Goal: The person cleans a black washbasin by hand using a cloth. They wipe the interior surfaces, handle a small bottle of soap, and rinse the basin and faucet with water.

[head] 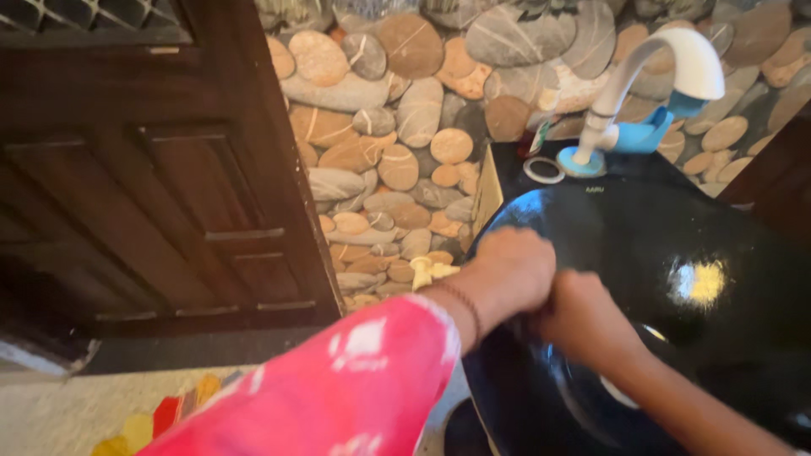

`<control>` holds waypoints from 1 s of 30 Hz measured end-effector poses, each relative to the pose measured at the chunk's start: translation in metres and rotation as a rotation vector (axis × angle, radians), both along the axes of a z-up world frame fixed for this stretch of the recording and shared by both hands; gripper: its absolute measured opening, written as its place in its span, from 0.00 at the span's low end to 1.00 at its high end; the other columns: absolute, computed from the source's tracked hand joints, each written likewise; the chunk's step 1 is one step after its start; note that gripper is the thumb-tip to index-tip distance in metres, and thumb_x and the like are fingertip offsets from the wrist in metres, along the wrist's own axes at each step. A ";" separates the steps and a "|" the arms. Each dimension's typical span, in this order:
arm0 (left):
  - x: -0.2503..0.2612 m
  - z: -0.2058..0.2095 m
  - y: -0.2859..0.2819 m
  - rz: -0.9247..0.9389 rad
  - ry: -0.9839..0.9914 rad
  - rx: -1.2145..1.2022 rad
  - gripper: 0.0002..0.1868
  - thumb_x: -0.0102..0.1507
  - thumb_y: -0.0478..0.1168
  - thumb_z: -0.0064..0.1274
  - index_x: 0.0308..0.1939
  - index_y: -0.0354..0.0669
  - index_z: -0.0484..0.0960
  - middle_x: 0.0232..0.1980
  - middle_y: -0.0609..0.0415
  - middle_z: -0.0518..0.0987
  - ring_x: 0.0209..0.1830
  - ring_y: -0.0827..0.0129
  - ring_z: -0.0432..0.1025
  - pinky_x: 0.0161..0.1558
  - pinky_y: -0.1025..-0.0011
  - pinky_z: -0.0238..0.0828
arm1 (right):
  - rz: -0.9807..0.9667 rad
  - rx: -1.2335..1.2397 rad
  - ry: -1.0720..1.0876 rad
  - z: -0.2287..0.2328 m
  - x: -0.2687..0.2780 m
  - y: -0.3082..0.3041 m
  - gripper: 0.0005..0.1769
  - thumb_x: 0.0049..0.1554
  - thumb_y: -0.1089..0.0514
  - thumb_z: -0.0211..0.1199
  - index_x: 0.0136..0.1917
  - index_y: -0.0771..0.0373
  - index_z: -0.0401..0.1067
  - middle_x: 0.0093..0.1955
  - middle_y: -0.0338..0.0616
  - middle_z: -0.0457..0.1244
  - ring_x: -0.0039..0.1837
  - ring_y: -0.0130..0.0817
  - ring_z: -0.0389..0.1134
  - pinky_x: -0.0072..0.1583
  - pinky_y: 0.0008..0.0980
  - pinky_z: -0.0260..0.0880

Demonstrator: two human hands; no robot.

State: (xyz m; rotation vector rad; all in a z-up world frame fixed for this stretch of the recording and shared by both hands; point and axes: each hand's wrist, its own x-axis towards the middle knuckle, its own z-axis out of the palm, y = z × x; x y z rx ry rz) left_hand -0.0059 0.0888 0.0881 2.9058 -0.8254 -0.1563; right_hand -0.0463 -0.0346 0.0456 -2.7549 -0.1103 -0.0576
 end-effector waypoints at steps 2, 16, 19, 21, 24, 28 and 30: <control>-0.002 0.001 0.000 0.032 -0.021 -0.028 0.16 0.56 0.43 0.63 0.47 0.47 0.89 0.54 0.48 0.85 0.56 0.57 0.80 0.53 0.62 0.78 | 0.003 0.036 -0.022 0.003 -0.005 0.006 0.12 0.44 0.56 0.72 0.39 0.66 0.80 0.40 0.62 0.70 0.49 0.56 0.75 0.51 0.47 0.76; -0.017 0.002 0.023 0.070 -0.076 -0.040 0.13 0.62 0.42 0.55 0.48 0.48 0.89 0.54 0.48 0.84 0.55 0.57 0.79 0.52 0.61 0.78 | 0.129 0.068 -0.188 0.001 -0.017 0.020 0.11 0.40 0.58 0.71 0.35 0.67 0.79 0.37 0.63 0.68 0.46 0.59 0.72 0.48 0.50 0.75; -0.023 0.003 0.029 0.055 -0.048 -0.054 0.14 0.60 0.41 0.54 0.49 0.48 0.88 0.53 0.48 0.83 0.55 0.57 0.78 0.51 0.60 0.77 | 0.096 0.078 -0.207 0.000 -0.016 0.025 0.11 0.42 0.56 0.73 0.37 0.64 0.80 0.37 0.62 0.69 0.46 0.61 0.71 0.49 0.52 0.74; -0.023 0.007 0.028 0.154 -0.099 -0.091 0.14 0.60 0.40 0.54 0.47 0.50 0.89 0.52 0.50 0.86 0.54 0.60 0.80 0.50 0.63 0.78 | 0.128 0.056 -0.272 0.004 -0.008 0.026 0.15 0.42 0.54 0.73 0.35 0.69 0.77 0.38 0.65 0.67 0.46 0.60 0.72 0.47 0.51 0.75; -0.024 0.007 0.022 0.147 -0.141 -0.040 0.13 0.61 0.41 0.53 0.47 0.52 0.89 0.52 0.53 0.85 0.54 0.61 0.80 0.49 0.63 0.79 | 0.094 -0.011 -0.271 -0.002 -0.014 0.030 0.13 0.46 0.52 0.71 0.33 0.66 0.78 0.38 0.62 0.68 0.46 0.61 0.71 0.47 0.54 0.74; -0.030 0.005 0.025 0.069 -0.080 -0.014 0.13 0.62 0.41 0.53 0.47 0.52 0.90 0.51 0.51 0.85 0.54 0.59 0.79 0.50 0.63 0.77 | 0.102 0.139 -0.298 -0.006 -0.025 0.028 0.14 0.40 0.54 0.72 0.39 0.63 0.78 0.35 0.61 0.69 0.43 0.64 0.70 0.45 0.55 0.72; -0.022 0.013 0.023 0.169 -0.103 -0.058 0.13 0.62 0.42 0.53 0.49 0.51 0.89 0.53 0.52 0.85 0.55 0.60 0.79 0.49 0.61 0.79 | 0.233 -0.003 -0.326 0.000 -0.003 0.027 0.12 0.44 0.51 0.69 0.34 0.63 0.78 0.38 0.59 0.69 0.46 0.60 0.72 0.47 0.53 0.74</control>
